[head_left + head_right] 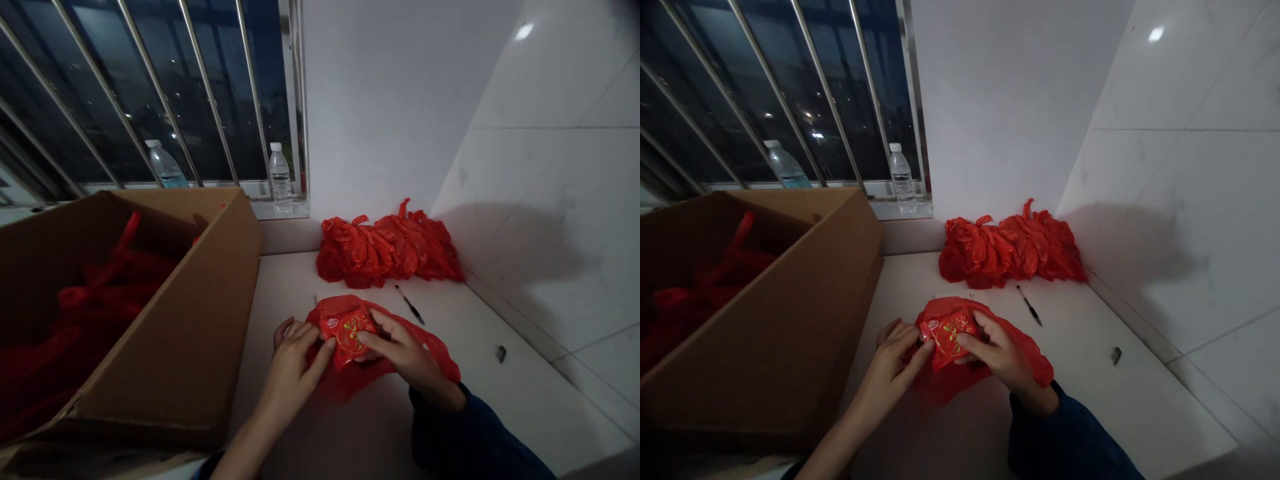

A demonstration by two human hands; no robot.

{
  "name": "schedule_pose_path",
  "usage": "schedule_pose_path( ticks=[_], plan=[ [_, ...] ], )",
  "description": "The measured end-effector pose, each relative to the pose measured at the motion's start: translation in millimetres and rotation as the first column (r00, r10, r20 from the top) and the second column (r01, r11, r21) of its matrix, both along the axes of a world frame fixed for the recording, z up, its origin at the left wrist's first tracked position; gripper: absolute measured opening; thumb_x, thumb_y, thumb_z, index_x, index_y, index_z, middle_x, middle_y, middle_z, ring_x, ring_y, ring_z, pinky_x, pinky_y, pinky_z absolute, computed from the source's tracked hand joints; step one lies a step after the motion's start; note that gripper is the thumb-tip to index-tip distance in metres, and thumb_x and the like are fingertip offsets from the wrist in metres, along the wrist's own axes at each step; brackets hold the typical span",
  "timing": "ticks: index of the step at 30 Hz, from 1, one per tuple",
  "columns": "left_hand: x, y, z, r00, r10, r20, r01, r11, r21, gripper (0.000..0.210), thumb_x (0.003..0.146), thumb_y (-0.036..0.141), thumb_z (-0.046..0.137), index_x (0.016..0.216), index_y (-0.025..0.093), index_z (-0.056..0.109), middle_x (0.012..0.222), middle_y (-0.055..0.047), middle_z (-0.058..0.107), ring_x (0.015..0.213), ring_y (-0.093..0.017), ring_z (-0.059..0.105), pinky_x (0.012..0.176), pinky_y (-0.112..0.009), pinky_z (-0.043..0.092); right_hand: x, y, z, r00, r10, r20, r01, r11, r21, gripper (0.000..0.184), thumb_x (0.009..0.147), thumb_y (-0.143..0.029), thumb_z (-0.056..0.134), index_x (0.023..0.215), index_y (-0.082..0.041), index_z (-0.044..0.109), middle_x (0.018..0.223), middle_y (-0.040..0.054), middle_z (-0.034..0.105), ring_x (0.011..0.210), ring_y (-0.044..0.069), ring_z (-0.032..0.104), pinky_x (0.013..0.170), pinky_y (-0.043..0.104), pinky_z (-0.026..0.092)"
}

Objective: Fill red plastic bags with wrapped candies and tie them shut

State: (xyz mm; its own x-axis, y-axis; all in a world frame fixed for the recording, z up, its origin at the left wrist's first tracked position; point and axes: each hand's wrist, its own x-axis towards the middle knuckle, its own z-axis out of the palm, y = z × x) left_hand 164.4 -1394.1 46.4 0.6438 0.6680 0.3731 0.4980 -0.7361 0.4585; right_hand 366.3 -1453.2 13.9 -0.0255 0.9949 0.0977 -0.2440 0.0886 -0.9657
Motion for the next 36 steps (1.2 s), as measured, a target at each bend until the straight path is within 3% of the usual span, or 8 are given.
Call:
schedule_pose_path(
  ticks=[7, 16, 18, 21, 25, 28, 32, 36],
  plan=[
    [-1, 2, -3.8, 0.995, -0.045, 0.090, 0.042, 0.999, 0.033, 0.030, 0.101, 0.030, 0.042, 0.074, 0.018, 0.047, 0.074, 0.002, 0.052, 0.076, -0.016, 0.048, 0.087, -0.034, 0.034, -4, -2, -7.1, 0.983, -0.180, -0.040, 0.178, 0.983, -0.053, 0.038, 0.084, -0.049, 0.068, 0.116, -0.029, 0.065, 0.112, 0.0029, 0.068, 0.094, 0.022, 0.068, 0.079, 0.038, 0.061],
    [-5, 2, -2.4, 0.996, -0.080, 0.047, 0.075, 0.992, 0.098, 0.024, 0.101, 0.026, 0.043, 0.082, 0.018, 0.054, 0.079, 0.000, 0.057, 0.079, -0.016, 0.049, 0.089, -0.035, 0.036, 4, -6, -0.3, 0.949, -0.216, 0.228, 0.190, 0.973, 0.128, 0.028, 0.091, -0.048, 0.057, 0.100, -0.023, 0.065, 0.100, 0.0040, 0.069, 0.094, 0.021, 0.065, 0.085, 0.035, 0.053],
    [-8, 4, -2.6, 0.995, -0.093, 0.031, 0.088, 0.988, 0.125, 0.020, 0.102, 0.025, 0.043, 0.092, 0.019, 0.059, 0.085, -0.001, 0.062, 0.082, -0.017, 0.051, 0.086, -0.034, 0.037, 11, -8, 0.0, 0.879, -0.307, 0.364, 0.258, 0.949, 0.180, 0.027, 0.092, -0.047, 0.055, 0.095, -0.022, 0.063, 0.094, 0.0043, 0.068, 0.088, 0.021, 0.065, 0.076, 0.032, 0.053],
    [-12, 8, -3.2, 0.995, -0.080, 0.058, 0.071, 0.987, 0.145, 0.022, 0.102, 0.024, 0.040, 0.101, 0.021, 0.062, 0.090, -0.002, 0.066, 0.086, -0.018, 0.054, 0.080, -0.031, 0.041, 24, -10, 2.0, 0.645, -0.440, 0.625, 0.312, 0.898, 0.311, 0.018, 0.092, -0.037, 0.051, 0.091, -0.021, 0.059, 0.086, 0.0040, 0.066, 0.081, 0.021, 0.063, 0.071, 0.032, 0.050],
    [-11, 5, -2.4, 0.993, -0.024, 0.113, 0.007, 0.988, 0.152, 0.023, 0.102, 0.027, 0.040, 0.102, 0.021, 0.062, 0.091, -0.003, 0.066, 0.086, -0.018, 0.057, 0.078, -0.030, 0.045, 33, -12, 6.4, 0.379, -0.409, 0.830, 0.266, 0.907, 0.326, 0.017, 0.089, -0.028, 0.051, 0.102, -0.022, 0.060, 0.088, 0.0044, 0.068, 0.080, 0.023, 0.064, 0.072, 0.035, 0.047],
    [-7, -1, -3.5, 0.989, 0.108, 0.101, -0.114, 0.992, 0.054, 0.026, 0.098, 0.038, 0.049, 0.117, 0.023, 0.056, 0.107, -0.006, 0.063, 0.098, -0.020, 0.060, 0.083, -0.033, 0.048, 30, -14, 8.9, 0.471, -0.390, 0.791, 0.219, 0.920, 0.324, 0.016, 0.092, -0.029, 0.049, 0.103, -0.021, 0.057, 0.087, 0.0034, 0.067, 0.080, 0.021, 0.063, 0.072, 0.033, 0.046],
    [-8, -2, -12.2, 0.962, 0.247, -0.119, -0.261, 0.957, -0.126, 0.047, 0.085, 0.041, 0.063, 0.127, 0.023, 0.049, 0.118, -0.010, 0.063, 0.096, -0.025, 0.065, 0.076, -0.034, 0.051, 24, -18, 9.9, 0.629, -0.421, 0.654, 0.238, 0.905, 0.353, 0.016, 0.097, -0.034, 0.042, 0.096, -0.022, 0.053, 0.083, 0.0009, 0.062, 0.074, 0.017, 0.059, 0.067, 0.028, 0.045],
    [-17, 0, -11.2, 0.975, 0.209, -0.074, -0.222, 0.931, -0.288, 0.039, 0.089, 0.020, 0.047, 0.127, 0.027, 0.048, 0.088, 0.000, 0.066, 0.075, -0.017, 0.064, 0.070, -0.028, 0.045, 28, -26, 9.8, 0.523, -0.514, 0.680, 0.294, 0.857, 0.423, 0.017, 0.092, -0.027, 0.047, 0.107, -0.023, 0.054, 0.097, 0.0027, 0.067, 0.088, 0.020, 0.064, 0.077, 0.030, 0.046]
  ],
)
